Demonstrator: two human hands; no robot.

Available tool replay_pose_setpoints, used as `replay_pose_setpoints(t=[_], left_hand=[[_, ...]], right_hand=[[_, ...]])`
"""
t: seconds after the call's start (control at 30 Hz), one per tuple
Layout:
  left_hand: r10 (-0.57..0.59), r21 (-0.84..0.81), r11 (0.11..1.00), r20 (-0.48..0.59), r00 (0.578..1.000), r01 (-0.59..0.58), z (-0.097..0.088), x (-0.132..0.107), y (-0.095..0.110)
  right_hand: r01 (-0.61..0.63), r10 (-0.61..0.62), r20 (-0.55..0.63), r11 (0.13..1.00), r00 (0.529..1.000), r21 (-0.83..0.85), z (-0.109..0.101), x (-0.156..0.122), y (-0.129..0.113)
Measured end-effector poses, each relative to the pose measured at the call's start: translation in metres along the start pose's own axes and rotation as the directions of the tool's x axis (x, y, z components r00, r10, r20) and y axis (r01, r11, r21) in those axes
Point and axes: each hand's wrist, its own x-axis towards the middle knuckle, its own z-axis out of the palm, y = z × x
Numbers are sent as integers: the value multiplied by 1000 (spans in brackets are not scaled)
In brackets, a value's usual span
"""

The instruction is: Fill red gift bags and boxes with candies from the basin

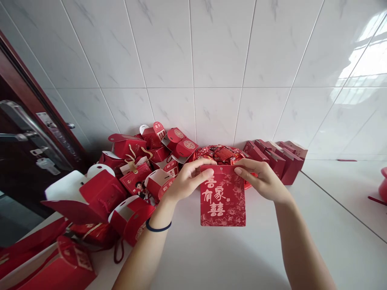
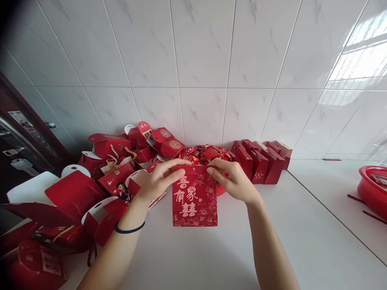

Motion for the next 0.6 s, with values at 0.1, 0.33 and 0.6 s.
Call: replay_pose_setpoints(t=[0.1,0.33,0.6], left_hand=[[-53,11,999,-19,998,53,5,3,-4],[2,-49,999,-78,997,-6,16,10,-18],[34,20,999,-120,992,-32,51,23,-77]], right_hand=[[-3,3,-33,1000,999,-17,-2,0,2],[-29,29,-27,999,999,-16,-6,3,7],[19,-54,-823,998,565,-53,-59,-21,20]])
